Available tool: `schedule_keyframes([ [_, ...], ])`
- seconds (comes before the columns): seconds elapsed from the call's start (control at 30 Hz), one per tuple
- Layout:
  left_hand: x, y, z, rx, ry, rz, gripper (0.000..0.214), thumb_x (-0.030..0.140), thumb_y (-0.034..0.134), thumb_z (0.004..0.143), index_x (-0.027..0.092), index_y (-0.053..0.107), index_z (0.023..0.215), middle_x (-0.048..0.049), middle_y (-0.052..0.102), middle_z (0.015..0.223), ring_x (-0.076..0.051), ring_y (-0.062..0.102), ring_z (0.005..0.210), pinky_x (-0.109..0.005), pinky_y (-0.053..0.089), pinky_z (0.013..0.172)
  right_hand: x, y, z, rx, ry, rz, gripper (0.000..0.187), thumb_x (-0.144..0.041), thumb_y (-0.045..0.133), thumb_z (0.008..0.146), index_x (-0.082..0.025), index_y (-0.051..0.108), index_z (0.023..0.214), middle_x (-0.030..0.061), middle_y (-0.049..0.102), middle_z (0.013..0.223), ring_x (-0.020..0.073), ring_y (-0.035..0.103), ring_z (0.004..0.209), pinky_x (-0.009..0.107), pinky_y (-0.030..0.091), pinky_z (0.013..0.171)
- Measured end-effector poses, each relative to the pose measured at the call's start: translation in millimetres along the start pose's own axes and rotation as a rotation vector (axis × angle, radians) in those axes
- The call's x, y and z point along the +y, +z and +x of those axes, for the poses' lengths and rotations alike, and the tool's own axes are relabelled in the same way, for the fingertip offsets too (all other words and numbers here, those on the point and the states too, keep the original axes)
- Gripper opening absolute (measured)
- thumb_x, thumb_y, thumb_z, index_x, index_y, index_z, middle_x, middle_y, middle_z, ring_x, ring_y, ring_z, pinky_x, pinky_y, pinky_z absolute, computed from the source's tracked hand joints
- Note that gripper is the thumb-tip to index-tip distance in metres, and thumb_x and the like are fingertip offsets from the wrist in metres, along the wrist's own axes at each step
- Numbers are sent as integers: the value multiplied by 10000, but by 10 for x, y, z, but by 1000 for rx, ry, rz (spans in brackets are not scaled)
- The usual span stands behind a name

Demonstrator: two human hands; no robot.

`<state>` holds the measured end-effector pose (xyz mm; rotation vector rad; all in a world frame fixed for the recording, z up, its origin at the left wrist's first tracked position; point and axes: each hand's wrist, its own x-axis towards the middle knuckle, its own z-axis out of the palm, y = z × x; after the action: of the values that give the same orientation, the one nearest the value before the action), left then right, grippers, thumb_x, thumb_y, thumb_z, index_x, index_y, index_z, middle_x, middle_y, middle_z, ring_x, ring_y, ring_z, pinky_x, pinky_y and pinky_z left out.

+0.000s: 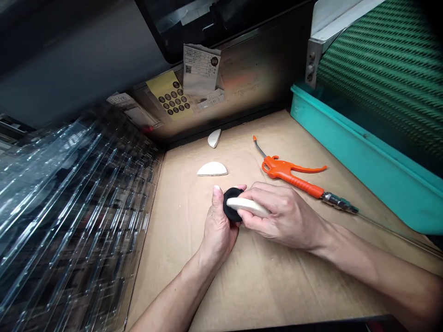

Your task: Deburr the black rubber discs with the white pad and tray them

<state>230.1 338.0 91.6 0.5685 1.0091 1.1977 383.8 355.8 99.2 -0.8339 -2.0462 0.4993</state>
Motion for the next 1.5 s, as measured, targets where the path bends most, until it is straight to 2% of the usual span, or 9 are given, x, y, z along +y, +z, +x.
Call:
schedule_keyframes([
  [0.13,36,11,-4,38,-11,9,657,760,674,820,133,754,1000,-19,651,710,-102,553,569,-198,401,497,50,-111,19,-161,-24,54,88,-117,605,913,-163,677,893,2,638,850,142,563,753,294,368,684],
  [0.23,55,24,1,24,-5,28,653,748,677,823,130,739,1023,0,621,665,-90,528,517,-200,407,488,92,-207,13,-226,0,-70,76,-126,635,903,-171,697,910,4,657,888,150,582,759,304,363,689],
  [0.4,72,26,23,-30,-1,79,644,731,618,876,116,716,1039,-12,629,636,-99,543,504,-207,396,481,96,-235,1,-172,29,-302,86,-192,676,946,-184,751,986,15,680,911,182,619,768,340,341,650],
  [0.57,65,18,28,-43,-25,76,581,714,627,877,137,691,889,1,606,589,-102,545,488,-209,396,467,67,-129,-12,-52,-15,-310,185,-203,598,1005,-135,747,1093,48,686,947,215,653,829,351,411,706],
  [0.73,45,24,27,-59,-36,58,617,747,658,839,150,614,687,3,563,550,-89,510,474,-207,381,453,25,-59,-12,-6,-51,-262,214,-194,539,1024,-116,736,1050,56,669,910,196,623,784,334,424,700],
  [1.0,69,23,16,1,-48,22,632,726,661,846,111,741,970,-19,637,654,-103,542,505,-208,389,455,58,-242,20,-254,-65,-37,114,-141,598,927,-175,699,885,12,651,861,150,589,760,292,388,697],
  [1.17,67,24,19,-83,-32,31,583,655,562,944,103,719,1047,-39,638,649,-133,581,543,-229,433,514,111,-363,43,-136,41,-176,132,-211,611,931,-176,730,886,13,641,775,166,578,699,319,366,657],
  [1.3,19,34,19,-64,11,21,512,618,566,964,140,683,823,-31,639,654,-124,578,559,-234,461,541,37,-260,40,-10,60,-151,162,-238,621,968,-158,758,1004,25,669,855,173,608,747,327,409,697],
  [1.5,-35,24,4,12,27,35,478,598,616,945,159,667,762,-28,669,699,-146,642,648,-253,507,627,35,-132,8,-37,48,-212,205,-218,578,995,-176,746,1104,29,684,945,198,650,833,342,437,750],
])
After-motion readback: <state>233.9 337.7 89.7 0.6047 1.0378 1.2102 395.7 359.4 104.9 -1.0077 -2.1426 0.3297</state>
